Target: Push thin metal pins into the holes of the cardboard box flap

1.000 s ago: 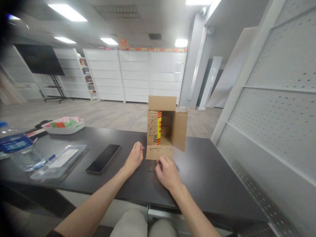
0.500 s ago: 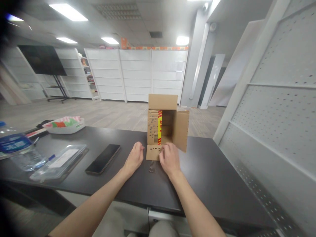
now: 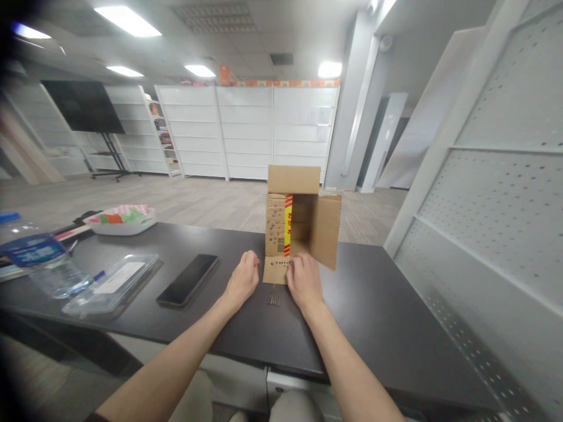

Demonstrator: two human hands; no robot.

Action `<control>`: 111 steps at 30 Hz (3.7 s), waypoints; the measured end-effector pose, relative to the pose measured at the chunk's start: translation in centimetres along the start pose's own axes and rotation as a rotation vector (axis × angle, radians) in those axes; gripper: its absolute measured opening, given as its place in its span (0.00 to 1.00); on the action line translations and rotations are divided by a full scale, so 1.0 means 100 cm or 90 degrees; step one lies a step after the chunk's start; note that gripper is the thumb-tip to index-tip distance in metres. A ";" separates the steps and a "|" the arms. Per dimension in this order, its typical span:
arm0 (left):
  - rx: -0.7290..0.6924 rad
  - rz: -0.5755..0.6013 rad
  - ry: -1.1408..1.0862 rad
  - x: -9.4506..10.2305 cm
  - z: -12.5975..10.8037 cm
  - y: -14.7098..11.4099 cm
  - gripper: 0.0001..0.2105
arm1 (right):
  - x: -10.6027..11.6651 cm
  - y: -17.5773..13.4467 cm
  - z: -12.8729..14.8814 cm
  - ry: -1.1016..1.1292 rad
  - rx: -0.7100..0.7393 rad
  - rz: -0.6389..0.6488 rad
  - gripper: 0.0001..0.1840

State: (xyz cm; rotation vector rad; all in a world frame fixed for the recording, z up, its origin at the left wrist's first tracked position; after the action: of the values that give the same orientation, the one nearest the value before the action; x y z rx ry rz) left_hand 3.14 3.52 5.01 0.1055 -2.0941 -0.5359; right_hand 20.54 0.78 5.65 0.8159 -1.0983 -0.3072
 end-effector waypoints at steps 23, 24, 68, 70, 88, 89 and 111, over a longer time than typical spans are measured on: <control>0.048 0.066 0.143 -0.006 -0.001 0.001 0.10 | -0.004 0.005 -0.005 -0.011 -0.016 -0.009 0.04; 0.050 0.066 0.142 -0.005 -0.001 0.000 0.10 | -0.005 0.004 -0.006 -0.007 -0.017 -0.015 0.04; 0.034 0.056 0.145 -0.005 -0.001 0.000 0.11 | -0.006 0.000 -0.002 -0.065 -0.005 -0.025 0.04; 0.033 0.060 0.144 -0.005 -0.001 0.000 0.12 | -0.007 0.000 -0.003 -0.066 -0.005 -0.028 0.05; 0.043 0.073 0.150 -0.005 -0.003 -0.001 0.12 | 0.003 0.002 0.001 -0.012 0.002 -0.047 0.05; 0.044 0.074 0.149 -0.005 -0.003 -0.001 0.12 | 0.004 0.002 0.002 -0.008 0.004 -0.051 0.05; 0.037 0.073 0.163 -0.006 -0.002 0.000 0.13 | 0.034 -0.007 0.002 0.140 -0.018 -0.174 0.08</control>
State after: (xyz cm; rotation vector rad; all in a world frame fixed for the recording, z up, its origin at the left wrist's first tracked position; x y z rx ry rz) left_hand 3.69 3.62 4.63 0.0825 -1.8535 -0.3723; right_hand 22.01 -1.78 7.43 0.9523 -0.7761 -0.4491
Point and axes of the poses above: each hand's wrist, its own y-axis towards the middle knuckle, its own x-axis out of the back of the hand, z = x × y, the point moved 7 cm from there along y, towards the middle knuckle, and after that the axes turned 2 degrees about z, right-handed, at the moved point
